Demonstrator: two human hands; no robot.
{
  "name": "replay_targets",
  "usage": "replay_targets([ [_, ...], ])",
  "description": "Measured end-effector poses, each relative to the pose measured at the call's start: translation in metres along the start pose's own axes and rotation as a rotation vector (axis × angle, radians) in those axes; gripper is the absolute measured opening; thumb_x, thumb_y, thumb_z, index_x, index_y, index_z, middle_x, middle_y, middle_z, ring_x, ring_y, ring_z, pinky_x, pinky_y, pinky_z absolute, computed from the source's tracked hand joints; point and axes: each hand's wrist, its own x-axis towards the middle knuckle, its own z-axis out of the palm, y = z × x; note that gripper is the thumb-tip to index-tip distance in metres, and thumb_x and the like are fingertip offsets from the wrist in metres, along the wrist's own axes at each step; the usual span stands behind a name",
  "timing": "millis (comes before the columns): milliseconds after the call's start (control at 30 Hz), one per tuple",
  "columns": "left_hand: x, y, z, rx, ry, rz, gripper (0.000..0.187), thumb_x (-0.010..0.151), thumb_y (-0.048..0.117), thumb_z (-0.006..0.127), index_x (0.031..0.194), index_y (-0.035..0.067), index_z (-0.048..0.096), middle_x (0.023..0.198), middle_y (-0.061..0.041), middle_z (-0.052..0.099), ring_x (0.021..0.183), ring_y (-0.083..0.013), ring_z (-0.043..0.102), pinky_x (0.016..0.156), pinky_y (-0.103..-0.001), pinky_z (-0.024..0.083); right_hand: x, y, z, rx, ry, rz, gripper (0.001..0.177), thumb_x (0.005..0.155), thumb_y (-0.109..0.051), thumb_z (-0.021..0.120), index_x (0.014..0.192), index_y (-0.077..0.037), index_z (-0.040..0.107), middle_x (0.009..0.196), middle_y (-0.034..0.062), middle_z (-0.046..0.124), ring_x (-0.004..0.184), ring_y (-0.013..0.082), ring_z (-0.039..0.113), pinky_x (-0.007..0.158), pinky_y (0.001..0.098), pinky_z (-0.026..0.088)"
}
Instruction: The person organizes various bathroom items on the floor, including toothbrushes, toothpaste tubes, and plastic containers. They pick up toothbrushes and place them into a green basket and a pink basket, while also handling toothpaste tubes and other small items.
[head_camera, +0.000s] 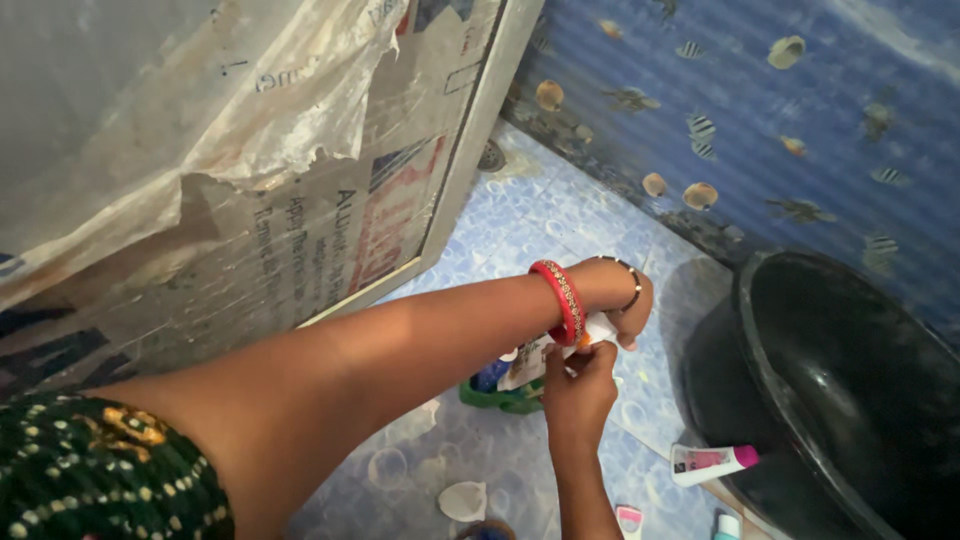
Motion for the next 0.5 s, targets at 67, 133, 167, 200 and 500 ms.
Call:
replay_targets([
  [67, 0.017, -0.009, 0.010, 0.170, -0.081, 0.016, 0.036, 0.083, 0.034, 0.077, 0.099, 0.002, 0.080, 0.097, -0.017, 0.081, 0.084, -0.0298, 0.077, 0.077, -0.045, 0.059, 0.003, 0.013, 0.004, 0.000, 0.003, -0.186, 0.035, 0.086, -0.017, 0.079, 0.100, -0.002, 0.050, 0.083, 0.0128, 0.069, 0.073, 0.0198, 0.068, 0.067, 0.0364, 0.055],
  [133, 0.030, -0.015, 0.018, 0.210, -0.086, 0.028, 0.035, 0.083, 0.034, 0.077, 0.099, 0.002, 0.080, 0.096, -0.017, 0.080, 0.084, -0.0298, 0.077, 0.077, -0.045, 0.059, 0.008, 0.025, 0.007, -0.022, -0.020, -0.230, 0.033, 0.085, -0.017, 0.080, 0.099, -0.001, 0.054, 0.084, 0.0135, 0.071, 0.076, 0.0191, 0.070, 0.072, 0.0343, 0.055],
  [167, 0.033, -0.019, 0.021, 0.213, -0.079, 0.028, 0.035, 0.082, 0.033, 0.077, 0.099, 0.002, 0.080, 0.096, -0.017, 0.080, 0.084, -0.0298, 0.077, 0.077, -0.045, 0.059, 0.010, 0.030, 0.008, -0.043, -0.046, -0.180, 0.032, 0.086, -0.017, 0.080, 0.099, 0.000, 0.056, 0.085, 0.0138, 0.073, 0.076, 0.0192, 0.071, 0.072, 0.0341, 0.056],
  [200, 0.035, -0.022, 0.024, 0.211, -0.071, 0.028, 0.035, 0.082, 0.033, 0.077, 0.099, 0.002, 0.080, 0.096, -0.017, 0.080, 0.084, -0.0298, 0.077, 0.077, -0.045, 0.059, 0.011, 0.034, 0.009, -0.064, -0.072, -0.131, 0.031, 0.086, -0.017, 0.080, 0.099, 0.001, 0.058, 0.087, 0.0142, 0.075, 0.076, 0.0194, 0.072, 0.072, 0.0339, 0.056],
  [500, 0.028, -0.040, 0.037, 0.243, -0.078, 0.032, 0.033, 0.081, 0.032, 0.078, 0.097, 0.003, 0.080, 0.094, -0.017, 0.080, 0.083, -0.0297, 0.076, 0.077, -0.044, 0.059, 0.010, 0.047, 0.013, -0.171, -0.196, -0.104, 0.025, 0.082, -0.017, 0.074, 0.102, -0.003, 0.067, 0.085, 0.0134, 0.078, 0.079, 0.0233, 0.078, 0.073, 0.0357, 0.058],
])
